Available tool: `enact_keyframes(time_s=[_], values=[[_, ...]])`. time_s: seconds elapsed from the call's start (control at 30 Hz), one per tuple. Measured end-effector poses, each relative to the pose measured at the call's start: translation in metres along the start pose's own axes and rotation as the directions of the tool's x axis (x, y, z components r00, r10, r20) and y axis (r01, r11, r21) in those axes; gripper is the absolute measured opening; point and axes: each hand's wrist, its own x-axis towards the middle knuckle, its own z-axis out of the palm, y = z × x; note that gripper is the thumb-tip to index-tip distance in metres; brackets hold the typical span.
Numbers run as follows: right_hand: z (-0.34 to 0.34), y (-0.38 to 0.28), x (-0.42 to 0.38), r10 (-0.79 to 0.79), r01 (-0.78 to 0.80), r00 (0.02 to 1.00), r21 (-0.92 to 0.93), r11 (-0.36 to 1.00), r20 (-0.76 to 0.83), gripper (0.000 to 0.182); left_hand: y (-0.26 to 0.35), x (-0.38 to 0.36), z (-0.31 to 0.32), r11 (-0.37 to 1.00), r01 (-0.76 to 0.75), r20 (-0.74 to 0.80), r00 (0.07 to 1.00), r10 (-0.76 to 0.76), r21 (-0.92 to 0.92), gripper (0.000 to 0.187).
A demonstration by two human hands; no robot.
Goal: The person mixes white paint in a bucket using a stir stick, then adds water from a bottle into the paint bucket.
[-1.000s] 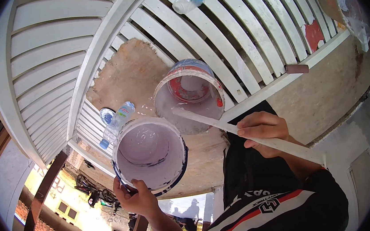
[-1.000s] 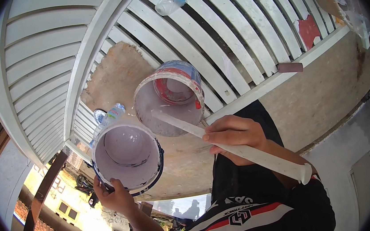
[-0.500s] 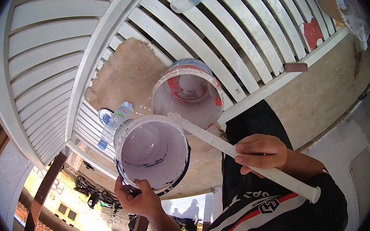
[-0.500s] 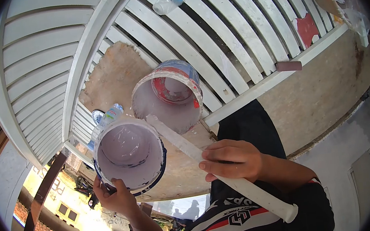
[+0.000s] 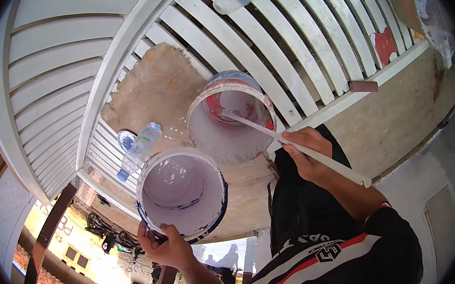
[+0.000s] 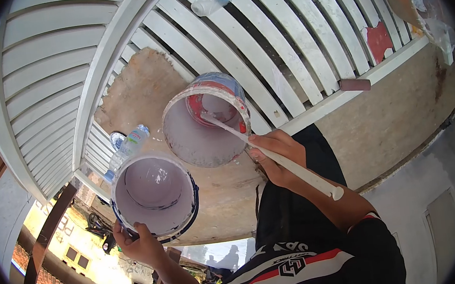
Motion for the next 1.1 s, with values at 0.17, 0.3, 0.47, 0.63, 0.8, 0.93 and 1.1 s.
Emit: enact_keyframes(time_s=[0.17,0.3,0.47,0.63,0.8,0.93,1.1], values=[[0.004,-0.002,-0.003,0.029,-0.028,0.998,0.019,0.999,-0.048,0.021,-0.012,0.0,-0.001,0.998,-0.011,-0.009,1.0,0.011,-0.054,0.036],[0.003,-0.003,-0.004,0.033,-0.033,0.999,0.01,0.999,-0.037,0.02,-0.013,0.001,0.001,0.994,0.031,-0.005,0.999,-0.032,-0.109,0.037],[0.005,0.002,-0.002,0.013,-0.015,0.998,-0.032,0.999,-0.058,0.019,-0.015,0.0,-0.002,0.993,0.035,0.01,0.999,-0.034,-0.11,0.037],[0.001,-0.001,-0.004,0.035,-0.002,0.983,0.178,0.984,-0.182,0.019,-0.035,-0.002,-0.004,0.989,0.073,0.002,0.997,-0.074,-0.132,0.037],[-0.014,-0.042,-0.003,-0.122,0.171,0.98,0.344,0.923,-0.159,0.025,-0.054,-0.011,-0.009,0.947,0.202,0.047,0.979,-0.197,-0.249,0.037],[-0.007,-0.08,-0.009,-0.349,0.28,0.932,0.415,0.866,0.1,0.024,-0.08,-0.018,-0.015,0.895,0.342,0.131,0.939,-0.317,-0.285,0.039],[0.047,-0.1,-0.012,-0.456,0.375,0.741,0.26,0.89,0.493,0.026,-0.129,-0.032,-0.006,0.794,0.462,0.263,0.885,-0.384,-0.396,0.043]])
